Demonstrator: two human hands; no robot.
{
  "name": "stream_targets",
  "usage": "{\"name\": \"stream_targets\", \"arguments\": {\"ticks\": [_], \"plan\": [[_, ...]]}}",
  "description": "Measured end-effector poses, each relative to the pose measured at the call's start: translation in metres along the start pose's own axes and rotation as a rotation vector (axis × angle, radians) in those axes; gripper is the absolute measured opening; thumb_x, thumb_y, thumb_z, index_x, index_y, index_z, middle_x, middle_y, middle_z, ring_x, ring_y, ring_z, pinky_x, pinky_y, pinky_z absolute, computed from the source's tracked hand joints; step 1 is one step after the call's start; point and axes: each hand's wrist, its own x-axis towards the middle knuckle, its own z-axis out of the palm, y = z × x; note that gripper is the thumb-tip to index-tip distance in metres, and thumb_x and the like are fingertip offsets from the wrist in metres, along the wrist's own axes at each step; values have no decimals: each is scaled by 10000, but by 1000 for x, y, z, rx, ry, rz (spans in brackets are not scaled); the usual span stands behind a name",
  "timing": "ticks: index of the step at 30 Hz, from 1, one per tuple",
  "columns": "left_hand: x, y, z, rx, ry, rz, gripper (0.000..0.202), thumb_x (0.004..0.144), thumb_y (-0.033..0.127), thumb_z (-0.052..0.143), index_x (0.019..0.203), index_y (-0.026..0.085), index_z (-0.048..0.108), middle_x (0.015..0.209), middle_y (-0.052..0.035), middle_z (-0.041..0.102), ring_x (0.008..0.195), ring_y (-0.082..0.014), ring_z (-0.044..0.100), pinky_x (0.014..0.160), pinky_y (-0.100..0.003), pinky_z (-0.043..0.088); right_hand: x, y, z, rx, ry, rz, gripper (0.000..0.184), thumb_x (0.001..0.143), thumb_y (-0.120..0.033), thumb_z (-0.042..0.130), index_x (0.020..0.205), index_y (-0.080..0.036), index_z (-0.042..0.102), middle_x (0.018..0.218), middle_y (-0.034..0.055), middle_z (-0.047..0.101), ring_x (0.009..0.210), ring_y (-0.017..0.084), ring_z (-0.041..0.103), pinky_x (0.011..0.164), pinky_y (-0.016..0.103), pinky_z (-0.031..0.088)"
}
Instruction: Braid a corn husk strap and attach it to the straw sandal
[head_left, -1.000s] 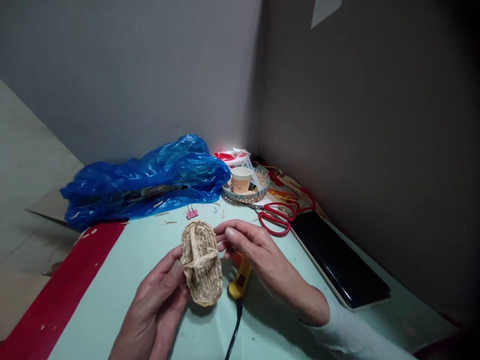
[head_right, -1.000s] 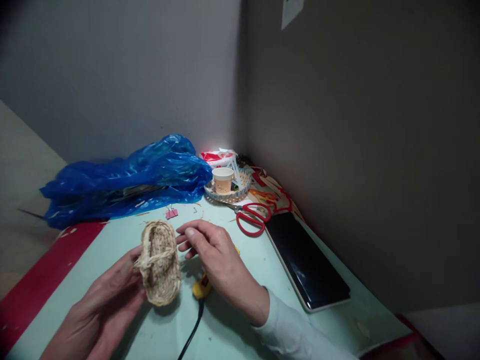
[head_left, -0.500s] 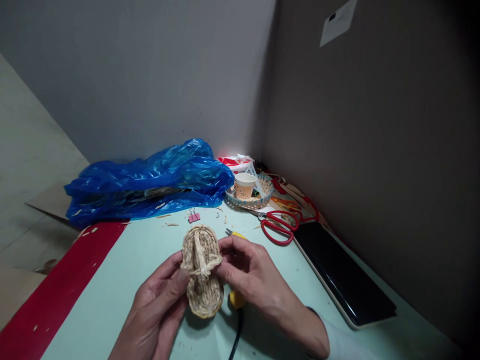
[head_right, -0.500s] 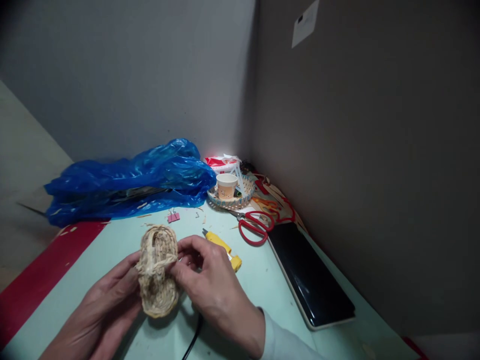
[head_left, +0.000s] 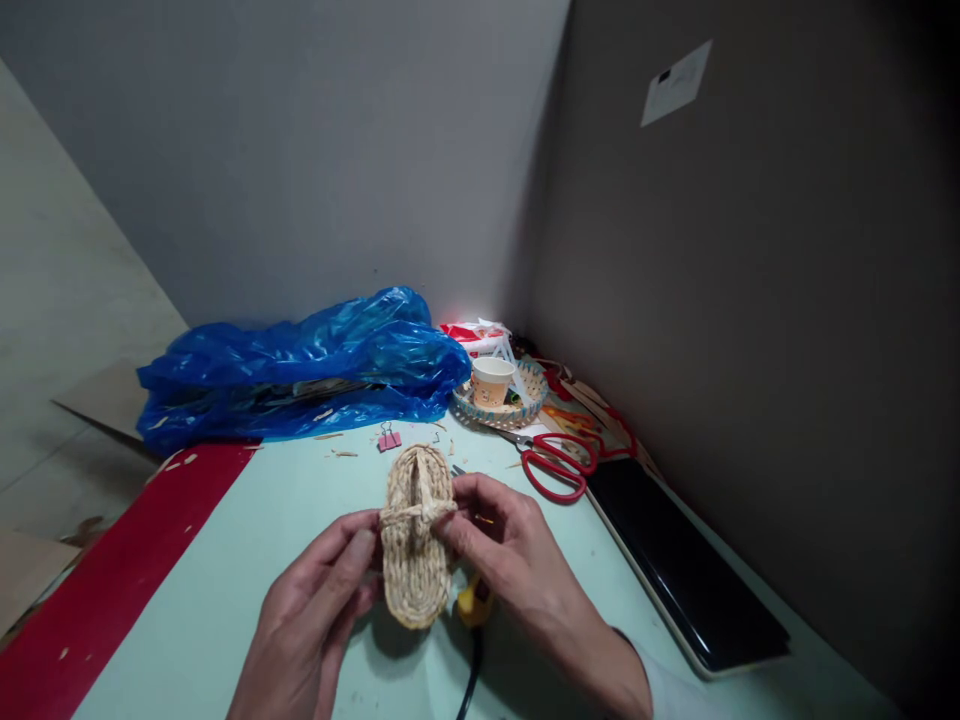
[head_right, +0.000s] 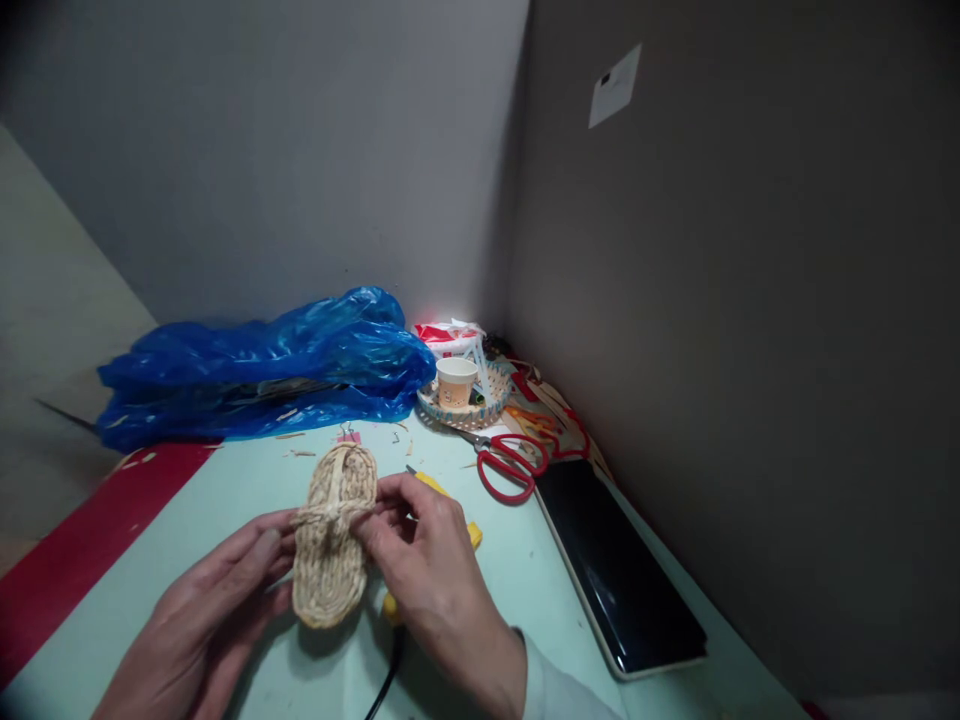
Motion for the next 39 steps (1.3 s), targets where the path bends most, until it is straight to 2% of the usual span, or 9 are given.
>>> {"name": "stream_targets", "arguments": {"ticks": [4,9,13,18,22,25,29,34,39], "plan": [[0,-3,4,-36,-49,-16,408,696,359,824,1077,238,744,1055,-60,760,1003,-281,692,813,-296,572,-1,-1,1,80,-30,-31,131,811,-275,661,856,-152,668,793,22,627,723,141,548,645,245,435],[0,-5,0,-104,-69,-51,394,706,309,821,1081,222,738,1059,-65,765,1025,-287,682,852,-321,560,-2,-10,1,202,-105,45,208,778,-351,727,867,-165,700,762,6,643,712,137,560,662,236,440],[-3,-6,-2,-108,-96,-20,384,723,316,808,1084,209,739,1079,-78,763,1013,-289,686,875,-339,549,-3,-12,-1,261,-129,58,218,770,-353,744,888,-172,716,807,19,680,789,159,602,719,249,459],[-1,-10,0,-58,-72,32,376,697,346,825,1038,203,759,1028,-82,778,934,-269,709,872,-337,538,-2,-7,-1,248,-123,25,205,794,-345,725,915,-180,717,840,25,697,791,164,623,734,263,471],[8,-12,-1,22,-79,61,336,725,356,801,1022,205,760,1008,-70,781,945,-253,697,833,-304,529,0,2,2,229,-111,-37,168,819,-303,699,933,-179,693,849,22,705,776,154,635,733,258,488],[17,-13,-5,123,-74,68,292,728,319,788,985,184,760,953,-61,788,926,-238,693,795,-275,517,4,10,0,141,-103,-62,203,847,-271,654,1025,-173,658,949,54,710,865,178,649,811,301,502],[29,-13,-12,170,-19,67,268,703,273,781,931,135,752,840,-70,786,788,-225,700,716,-289,516,9,15,-9,-27,-11,-87,290,848,-312,640,1102,-174,625,1105,104,680,1012,230,632,884,371,489],[41,-15,-22,198,54,94,211,674,207,784,865,131,734,764,-44,766,725,-200,693,697,-294,522,11,6,-17,-15,36,-74,307,833,-427,659,1013,-179,637,1043,107,700,1001,245,637,848,363,492],[51,-15,-32,307,102,104,88,861,192,671,930,139,657,805,11,682,681,-136,651,642,-297,547,9,0,-16,28,14,-38,353,841,-509,638,972,-182,633,924,76,702,812,198,604,692,305,496]]}}
